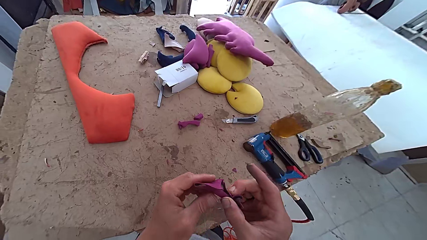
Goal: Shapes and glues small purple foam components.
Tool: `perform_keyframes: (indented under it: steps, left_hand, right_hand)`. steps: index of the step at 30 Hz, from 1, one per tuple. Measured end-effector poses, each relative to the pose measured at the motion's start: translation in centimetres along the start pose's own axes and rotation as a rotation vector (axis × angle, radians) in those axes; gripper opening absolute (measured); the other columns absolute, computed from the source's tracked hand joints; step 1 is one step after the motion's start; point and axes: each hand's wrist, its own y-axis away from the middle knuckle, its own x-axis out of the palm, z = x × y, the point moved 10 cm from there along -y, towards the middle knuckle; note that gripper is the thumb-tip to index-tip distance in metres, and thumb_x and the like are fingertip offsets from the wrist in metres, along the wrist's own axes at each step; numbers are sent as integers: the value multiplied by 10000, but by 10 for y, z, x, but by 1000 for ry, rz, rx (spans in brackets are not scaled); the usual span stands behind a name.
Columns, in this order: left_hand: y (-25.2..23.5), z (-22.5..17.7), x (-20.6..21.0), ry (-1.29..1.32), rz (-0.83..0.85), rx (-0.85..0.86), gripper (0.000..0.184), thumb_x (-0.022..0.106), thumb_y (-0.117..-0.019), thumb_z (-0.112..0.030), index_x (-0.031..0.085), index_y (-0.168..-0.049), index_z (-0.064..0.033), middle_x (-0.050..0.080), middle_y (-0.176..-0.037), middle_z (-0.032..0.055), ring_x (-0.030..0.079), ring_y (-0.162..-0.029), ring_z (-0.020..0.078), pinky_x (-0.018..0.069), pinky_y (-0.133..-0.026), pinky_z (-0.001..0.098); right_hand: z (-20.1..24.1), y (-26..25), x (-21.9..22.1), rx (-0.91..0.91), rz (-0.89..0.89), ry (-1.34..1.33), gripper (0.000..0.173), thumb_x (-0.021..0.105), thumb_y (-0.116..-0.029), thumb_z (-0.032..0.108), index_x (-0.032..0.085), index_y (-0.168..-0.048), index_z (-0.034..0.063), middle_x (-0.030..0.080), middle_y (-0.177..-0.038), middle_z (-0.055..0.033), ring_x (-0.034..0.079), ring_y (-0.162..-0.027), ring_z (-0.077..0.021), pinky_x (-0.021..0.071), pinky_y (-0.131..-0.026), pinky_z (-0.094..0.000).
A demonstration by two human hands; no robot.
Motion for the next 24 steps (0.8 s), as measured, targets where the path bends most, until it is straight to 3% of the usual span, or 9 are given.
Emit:
perform_keyframes:
  steps: [2,5,8,10,13,15,17,20,24]
  left_hand:
    - [-6,9,-3,-52,19,-25,251,708,-970,-126,721,-1187,-1,740,-1068,89,732,-949,169,638,-878,346]
    - [-12,43,-8,-105,41,-152,243,712,-950,-85,723,-1188,-43,744,-1064,66,736,-946,175,643,-874,354]
    - [-5,88,-7,65,-10,-366,389,710,-925,-60,608,-1298,-20,736,-1093,122,732,-977,220,623,-886,376]
    - [-1,100,-7,150,-105,-378,354,727,-921,-66,626,-1253,1,734,-1061,151,733,-958,226,625,-878,385]
    - [1,105,-8,450,-189,-446,275,696,-967,-116,616,-1212,-21,719,-1028,164,729,-912,215,612,-876,387]
    - [-3,103,-3,683,-172,-524,229,669,-986,-140,602,-1190,-61,714,-1022,169,733,-881,210,614,-841,354]
    - [-9,96,3,783,-87,-542,172,665,-991,-152,605,-1141,-94,707,-1050,161,721,-888,194,598,-834,323]
    - [-11,88,8,740,-3,-526,149,679,-985,-158,651,-1106,-75,718,-1053,149,710,-883,165,587,-821,309]
    - [-13,75,-6,272,-144,-434,161,713,-961,-142,727,-1044,-6,722,-957,138,705,-794,158,620,-732,314]
  right_hand:
    - [-11,0,2,48,2,18,679,766,-851,62,465,-1459,92,698,-982,55,680,-852,-46,605,-755,-199]
    - [-54,9,6,97,-24,141,695,747,-803,50,484,-1444,97,672,-904,34,676,-802,-71,609,-708,-233]
    - [-88,27,7,72,-113,311,726,759,-778,88,471,-1442,32,683,-889,24,675,-805,-36,601,-723,-213]
    - [-87,32,7,20,-130,325,717,758,-814,107,448,-1460,88,693,-936,27,683,-866,-40,602,-772,-215]
    - [-68,26,6,36,34,143,670,704,-934,230,404,-1533,222,735,-1055,33,721,-965,-118,630,-865,-323]
    - [-61,15,-1,143,91,-38,495,606,-1029,297,475,-1497,199,745,-1052,3,731,-944,-149,628,-859,-348]
    - [-60,1,-8,207,61,-105,372,576,-1058,279,568,-1411,162,747,-1029,-21,738,-895,-156,644,-795,-318]
    - [-64,-13,-2,229,130,-109,334,629,-1025,230,625,-1344,129,731,-1080,-68,723,-870,-156,634,-737,-293]
    - [-71,-13,4,329,179,-144,415,718,-962,175,607,-1338,37,709,-1081,-110,729,-824,-197,658,-694,-325]
